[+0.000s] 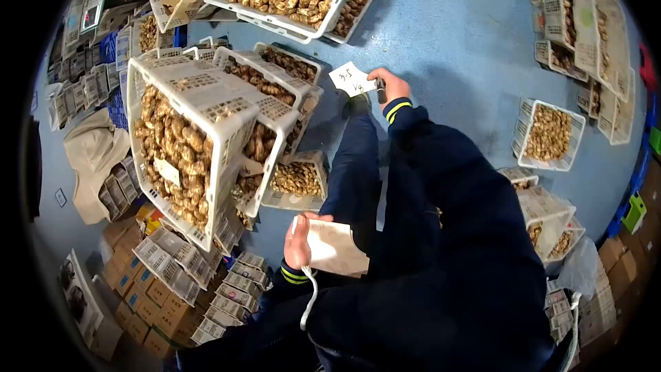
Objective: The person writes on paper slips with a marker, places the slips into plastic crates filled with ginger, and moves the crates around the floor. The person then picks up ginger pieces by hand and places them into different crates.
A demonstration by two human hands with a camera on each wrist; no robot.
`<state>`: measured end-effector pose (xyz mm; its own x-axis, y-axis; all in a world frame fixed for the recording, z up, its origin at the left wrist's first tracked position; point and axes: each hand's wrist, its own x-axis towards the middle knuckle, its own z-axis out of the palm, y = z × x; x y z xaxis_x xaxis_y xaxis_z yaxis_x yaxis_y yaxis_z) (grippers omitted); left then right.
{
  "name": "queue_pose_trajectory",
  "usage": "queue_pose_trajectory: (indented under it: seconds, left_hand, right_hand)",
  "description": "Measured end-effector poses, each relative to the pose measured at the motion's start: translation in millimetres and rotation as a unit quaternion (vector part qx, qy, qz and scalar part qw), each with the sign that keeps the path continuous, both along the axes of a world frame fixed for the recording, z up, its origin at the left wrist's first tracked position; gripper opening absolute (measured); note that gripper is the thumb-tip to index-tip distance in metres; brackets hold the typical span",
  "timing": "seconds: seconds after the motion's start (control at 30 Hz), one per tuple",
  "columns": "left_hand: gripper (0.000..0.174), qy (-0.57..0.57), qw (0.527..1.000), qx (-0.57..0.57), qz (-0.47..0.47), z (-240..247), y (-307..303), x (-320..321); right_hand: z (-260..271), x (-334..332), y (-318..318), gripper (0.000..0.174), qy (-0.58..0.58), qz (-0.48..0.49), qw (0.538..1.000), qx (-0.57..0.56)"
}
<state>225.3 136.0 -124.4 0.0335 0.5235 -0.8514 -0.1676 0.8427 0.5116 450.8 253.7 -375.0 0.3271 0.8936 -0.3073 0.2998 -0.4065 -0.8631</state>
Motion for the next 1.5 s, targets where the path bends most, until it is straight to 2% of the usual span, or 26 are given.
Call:
queue_pose_trajectory:
  seconds: [0.17,0.3,0.33,0.4,0.43,0.47,0.53,0.57,0.6,0.63,0.67,0.7,0.73,0.83,0.87,0.93,0.97,1.0,1.03,1.07,1.1,1.17,1.2,1.27,1.33,1.5]
  left_hand:
    - [0.032,0.019,0.999,0.028,-0.034,-63.4,35.0,-18.3]
    - [0.037,0.074,0.996,-0.004,-0.05,-87.5,66.8,-27.9]
    - [0.041,0.073,0.991,-0.015,-0.113,-95.6,73.0,-35.6]
    - [0.034,-0.05,0.993,-0.018,0.106,-111.0,68.8,-37.7]
    - [0.031,0.016,0.999,-0.03,0.031,-112.0,72.5,-42.3]
    - [0.031,0.02,0.999,-0.03,0.037,-118.7,68.2,-49.3]
    - [0.027,-0.109,0.982,-0.06,0.139,-132.1,68.7,-54.3]
    - [0.026,-0.091,0.991,-0.043,0.094,-132.8,68.3,-56.6]
    - [0.026,-0.09,0.99,-0.042,0.098,-136.5,70.1,-55.4]
    - [0.026,-0.104,0.987,-0.041,0.114,-139.1,71.6,-54.0]
    - [0.026,-0.118,0.984,-0.04,0.13,-141.0,72.3,-52.2]
    - [0.026,-0.115,0.984,-0.036,0.132,-143.7,71.5,-50.7]
    - [0.026,-0.115,0.983,-0.027,0.142,-145.7,69.4,-49.8]
    - [0.027,-0.086,0.989,-0.007,0.118,-148.6,72.4,-44.4]
    - [0.028,-0.057,0.995,-0.004,0.085,-144.3,73.4,-43.6]
    - [0.03,-0.063,0.996,-0.02,0.059,-133.7,79.0,-40.2]
    - [0.032,-0.075,0.996,-0.032,0.032,-128.9,85.6,-36.8]
    - [0.032,-0.08,0.996,-0.02,0.036,-119.3,93.8,-32.4]
    - [0.034,-0.085,0.995,-0.049,0.012,-105.6,103.0,-26.9]
    - [0.036,-0.095,0.993,-0.075,-0.011,-90.4,109.7,-20.5]
    - [0.034,-0.15,0.987,-0.047,0.022,-82.5,104.4,-15.1]
    - [0.033,-0.176,0.983,-0.025,0.04,-48.4,124.1,-1.3]
    - [0.033,-0.19,0.98,-0.017,0.048,-30.0,136.3,6.1]
    - [0.031,-0.235,0.963,0.054,0.122,-1.5,156.3,20.3]
    - [0.029,-0.139,0.981,0.128,0.035,29.3,192.7,31.1]
    - [0.029,-0.123,0.952,0.27,0.078,91.8,280.4,101.7]
  right_hand:
    - [-159.3,-102.8,67.9,0.027,0.063,-0.033,0.993,0.098]
    - [-218.0,-162.1,119.6,0.03,0.057,-0.005,0.994,0.096]
    - [-230.8,-175.4,131.7,0.032,0.106,-0.008,0.994,-0.039]
    - [-265.9,-205.6,153.2,0.034,0.18,-0.094,0.978,0.038]
    - [-297.3,-221.5,151.7,0.035,-0.064,0.01,0.997,0.049]
    - [-308.9,-236.5,154.4,0.037,0.015,-0.037,0.996,0.074]
    - [-269.0,-222.2,177.9,0.037,-0.024,0.024,0.992,0.121]
    - [-332.8,-259.2,172.5,0.029,-0.144,-0.031,0.977,0.154]
    - [-373.4,-281.0,173.7,0.029,-0.142,-0.027,0.977,0.155]
    - [-402.1,-299.4,176.8,0.025,0.127,-0.104,0.97,0.177]
    - [-413.4,-308.9,179.5,0.022,0.387,-0.174,0.887,0.183]
    - [-401.2,-299.9,186.9,0.019,0.159,-0.111,0.981,0.02]
    - [-333.5,-267.1,189.6,0.021,0.091,0.018,0.995,0.046]
    - [-329.5,-265.5,189.4,0.033,0.063,0.112,0.991,0.047]
    - [-326.7,-272.0,191.6,0.039,-0.029,0.112,0.992,0.048]
    - [-289.8,-243.8,188.9,0.042,-0.003,0.18,0.982,0.051]
    - [-282.2,-235.5,186.5,0.035,0.028,0.119,0.985,0.124]
    - [-266.6,-223.5,181.7,0.024,0.396,0.033,0.913,-0.085]
    - [-245.6,-202.6,170.9,0.016,0.333,0.102,0.936,-0.04]
    - [-257.4,-195.2,150.9,0.017,0.442,0.065,0.895,0.011]
    - [-211.1,-156.7,141.4,0.02,0.094,0.206,0.965,0.132]
    - [-185.0,-108.7,93.5,0.023,0.202,0.199,0.957,-0.064]
    - [-139.2,-75.9,83.0,0.02,0.28,0.157,0.916,-0.24]
    - [-103.4,-9.1,54.7,0.02,0.306,0.19,0.906,-0.222]
    - [15.7,42.2,76.9,0.026,0.33,0.088,0.879,-0.331]
    - [160.1,173.9,182.3,0.038,0.27,0.034,0.932,-0.238]
